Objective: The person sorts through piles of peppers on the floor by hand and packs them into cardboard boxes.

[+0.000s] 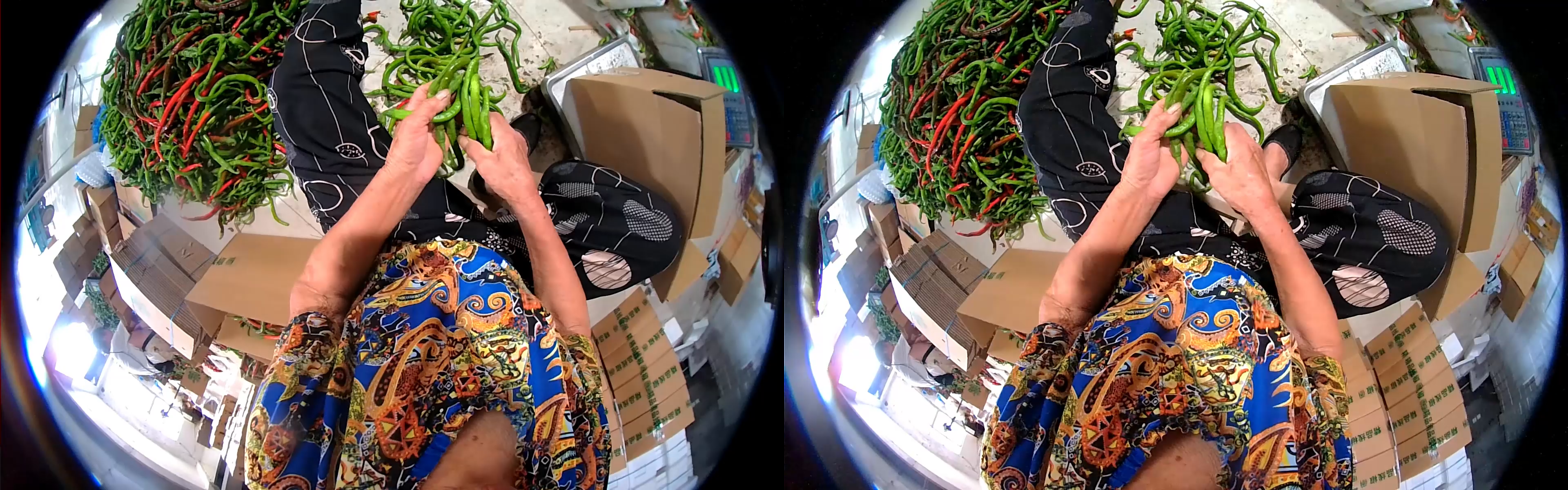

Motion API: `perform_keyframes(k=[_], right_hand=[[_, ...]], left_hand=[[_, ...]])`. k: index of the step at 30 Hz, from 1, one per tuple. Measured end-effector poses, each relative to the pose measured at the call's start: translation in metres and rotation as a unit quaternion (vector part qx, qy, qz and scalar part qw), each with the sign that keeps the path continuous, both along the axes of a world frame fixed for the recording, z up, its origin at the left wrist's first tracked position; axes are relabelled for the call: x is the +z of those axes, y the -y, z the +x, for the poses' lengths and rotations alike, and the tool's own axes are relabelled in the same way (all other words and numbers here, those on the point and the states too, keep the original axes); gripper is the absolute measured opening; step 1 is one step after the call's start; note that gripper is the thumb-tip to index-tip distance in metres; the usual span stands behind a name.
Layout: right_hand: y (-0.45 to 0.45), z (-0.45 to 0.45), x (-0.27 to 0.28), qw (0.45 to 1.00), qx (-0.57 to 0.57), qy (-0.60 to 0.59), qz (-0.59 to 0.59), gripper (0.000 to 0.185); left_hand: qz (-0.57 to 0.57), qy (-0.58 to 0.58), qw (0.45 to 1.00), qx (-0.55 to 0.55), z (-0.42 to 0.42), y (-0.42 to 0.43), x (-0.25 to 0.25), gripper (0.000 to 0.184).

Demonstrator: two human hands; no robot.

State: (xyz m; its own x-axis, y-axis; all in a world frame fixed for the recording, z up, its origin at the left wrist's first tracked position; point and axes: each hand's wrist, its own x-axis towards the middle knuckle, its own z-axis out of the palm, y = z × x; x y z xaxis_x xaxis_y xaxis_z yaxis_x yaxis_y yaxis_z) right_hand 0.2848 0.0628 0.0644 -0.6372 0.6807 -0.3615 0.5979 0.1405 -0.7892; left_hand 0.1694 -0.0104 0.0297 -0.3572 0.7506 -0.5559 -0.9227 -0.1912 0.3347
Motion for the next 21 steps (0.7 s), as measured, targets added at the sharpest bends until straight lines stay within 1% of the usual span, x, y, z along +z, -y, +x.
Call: perform_keyframes(k=[1,2,5,6,9,10,13,14,15,17,18,19,21], right_hand=[[0.0,-0.001,0.001,1.0,0.01,-0.003,0.015,0.03],[0.002,-0.001,-0.005,0.999,-0.026,-0.032,0.004,0.028],[0.007,-0.004,0.002,0.991,0.024,0.067,0.113,0.029],[0.011,-0.006,0.002,0.987,0.027,0.068,0.144,0.028],[0.0,-0.013,0.008,0.981,0.075,0.173,0.049,0.027],[-0.005,-0.01,0.006,0.988,0.024,0.145,-0.045,0.028],[-0.007,-0.009,0.004,0.982,-0.001,0.123,-0.144,0.029],[-0.003,-0.004,-0.021,0.984,-0.01,0.088,-0.153,0.03],[-0.002,-0.005,-0.025,0.987,-0.03,0.084,-0.132,0.03],[0.002,-0.01,-0.031,0.991,-0.067,0.073,-0.091,0.029],[0.003,-0.013,-0.033,0.984,-0.102,0.022,-0.146,0.03],[0.0,-0.009,-0.03,0.981,-0.094,0.045,-0.163,0.032],[-0.011,0.004,-0.022,0.958,-0.065,-0.025,-0.278,0.035]], left_hand=[[-0.004,0.008,1.0,0.005,0.002,-0.001,0.0,0.032],[-0.011,0.022,1.0,0.001,0.003,-0.002,-0.001,0.032],[-0.023,0.024,0.999,0.015,0.007,-0.003,-0.005,0.033],[-0.033,0.02,0.999,0.011,0.008,-0.002,-0.009,0.034],[-0.047,0.002,0.999,0.004,0.012,0.001,-0.017,0.035],[-0.069,-0.021,0.997,0.001,0.014,0.001,-0.017,0.03],[-0.058,-0.063,0.996,-0.021,0.015,0.003,-0.02,0.034],[-0.065,-0.102,0.992,-0.017,0.014,0.002,-0.019,0.033],[-0.065,-0.103,0.992,-0.023,0.012,0.0,-0.011,0.032],[-0.04,-0.124,0.99,-0.047,0.011,-0.005,-0.012,0.032],[-0.043,-0.129,0.99,-0.047,0.009,-0.008,-0.013,0.033],[-0.047,-0.136,0.988,-0.049,0.007,-0.009,-0.014,0.033],[-0.051,-0.114,0.991,-0.056,0.004,-0.009,-0.016,0.033]])
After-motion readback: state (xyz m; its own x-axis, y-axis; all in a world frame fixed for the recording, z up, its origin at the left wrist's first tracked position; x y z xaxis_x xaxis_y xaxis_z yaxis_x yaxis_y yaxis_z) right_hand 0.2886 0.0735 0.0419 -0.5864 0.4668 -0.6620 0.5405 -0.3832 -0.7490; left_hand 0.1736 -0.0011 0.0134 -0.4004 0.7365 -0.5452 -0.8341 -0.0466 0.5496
